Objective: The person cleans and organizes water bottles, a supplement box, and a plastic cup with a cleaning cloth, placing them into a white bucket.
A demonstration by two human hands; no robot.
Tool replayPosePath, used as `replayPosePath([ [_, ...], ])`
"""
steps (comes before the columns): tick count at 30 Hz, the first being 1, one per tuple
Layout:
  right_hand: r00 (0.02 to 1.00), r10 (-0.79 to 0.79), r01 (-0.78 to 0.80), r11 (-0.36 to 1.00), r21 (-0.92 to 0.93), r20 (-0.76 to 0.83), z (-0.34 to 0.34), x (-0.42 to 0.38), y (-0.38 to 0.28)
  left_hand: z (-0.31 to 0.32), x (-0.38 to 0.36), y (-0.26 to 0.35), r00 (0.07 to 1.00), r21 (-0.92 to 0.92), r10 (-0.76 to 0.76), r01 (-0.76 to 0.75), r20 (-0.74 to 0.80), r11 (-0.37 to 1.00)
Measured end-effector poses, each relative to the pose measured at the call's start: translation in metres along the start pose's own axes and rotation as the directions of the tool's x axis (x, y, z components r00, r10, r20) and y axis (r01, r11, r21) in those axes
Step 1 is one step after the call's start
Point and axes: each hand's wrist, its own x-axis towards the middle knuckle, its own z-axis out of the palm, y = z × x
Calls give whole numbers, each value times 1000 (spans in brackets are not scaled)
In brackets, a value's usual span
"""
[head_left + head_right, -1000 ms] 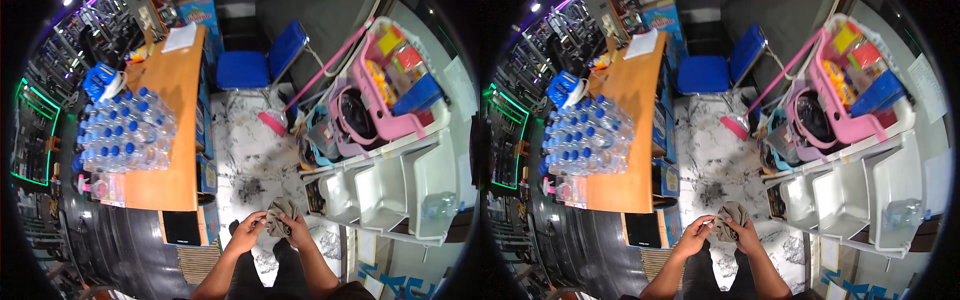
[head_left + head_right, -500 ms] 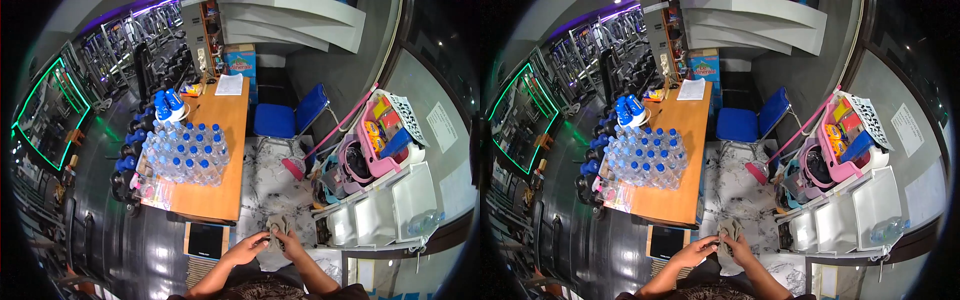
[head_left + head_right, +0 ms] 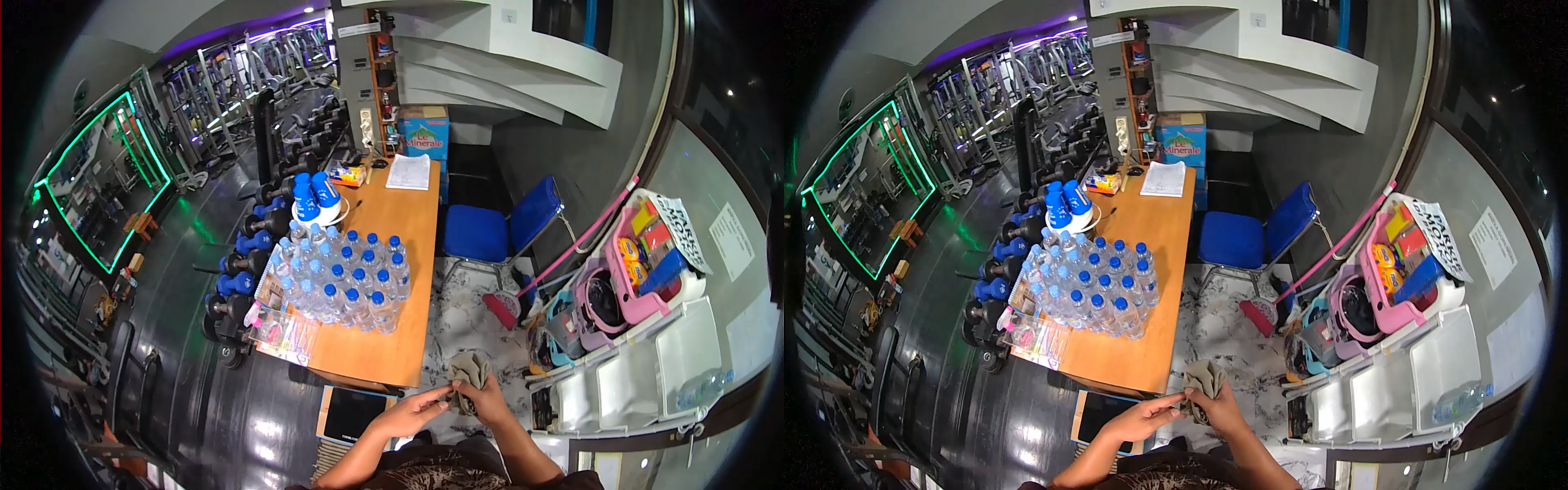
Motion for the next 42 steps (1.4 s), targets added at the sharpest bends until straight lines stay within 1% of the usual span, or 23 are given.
replayPosePath([
  [3, 999, -37, 36, 999, -28, -23, -2, 19, -5, -5, 15, -7, 999, -33, 46, -46, -11, 998],
  [4, 999, -48, 47, 998, -31, -21, -2, 25, -9, -8, 22, -11, 995, 2, 95, -95, -27, 995],
  [7, 997, -70, 70, 997, -35, -17, -4, 44, -22, -16, 40, -7, 996, -4, 82, -82, -23, 997],
  [8, 997, -74, 74, 997, -38, -16, -7, 52, -27, -16, 47, -2, 992, -14, 120, -121, -46, 993],
  [10, 996, -92, 92, 995, -24, -12, -14, 69, -38, -14, 61, 15, 976, -30, 198, -201, -94, 979],
  [13, 993, -120, 119, 993, 21, 12, -24, 97, -63, -19, 86, 42, 975, -5, 193, -195, -106, 981],
  [15, 991, -124, 122, 992, 42, 50, -32, 120, -87, -27, 107, 52, 970, 15, 223, -223, -97, 975],
  [16, 995, -85, 85, 996, 6, 53, -36, 130, -101, -30, 117, 57, 968, 24, 236, -234, -88, 972],
  [19, 988, -132, 137, 989, -59, 75, -50, 168, -128, -38, 149, 84, 962, 23, 256, -255, -91, 967],
  [21, 977, -157, 167, 984, -66, 142, -62, 192, -143, -46, 170, 102, 964, 58, 244, -239, -106, 969],
  [25, 955, -193, 212, 975, -64, 226, -56, 232, -185, -63, 197, 147, 953, 179, 251, -221, -171, 959],
  [27, 943, -200, 224, 973, -62, 267, -49, 254, -198, -76, 204, 165, 946, 258, 238, -179, -219, 949],
  [28, 920, -240, 276, 958, -80, 310, -45, 265, -203, -85, 205, 172, 946, 294, 220, -146, -239, 945],
  [29, 919, -221, 257, 964, -72, 326, -40, 274, -209, -93, 205, 176, 944, 329, 204, -112, -259, 938],
  [30, 917, -205, 241, 968, -64, 343, -35, 282, -215, -103, 206, 177, 928, 332, 242, -142, -284, 933],
  [32, 910, -205, 237, 970, -48, 360, -24, 295, -220, -128, 204, 184, 927, 374, 173, -39, -333, 927],
  [34, 890, -257, 291, 956, -35, 377, -13, 315, -225, -160, 203, 187, 895, 398, 161, 20, -416, 917],
  [37, 857, -261, 321, 945, -64, 445, -5, 345, -222, -219, 207, 194, 893, 497, 185, 48, -411, 867],
  [38, 868, -243, 304, 949, -77, 434, -1, 354, -220, -230, 207, 211, 863, 466, 133, 129, -488, 875],
  [39, 879, -220, 278, 957, -81, 424, 4, 360, -219, -254, 210, 210, 842, 479, 121, 175, -525, 860],
  [41, 898, -183, 235, 968, -85, 401, 17, 375, -220, -319, 222, 192, 799, 504, 108, 262, -591, 823],
  [42, 896, -180, 245, 963, -116, 405, 21, 384, -219, -346, 228, 184, 751, 513, 141, 289, -645, 809],
])
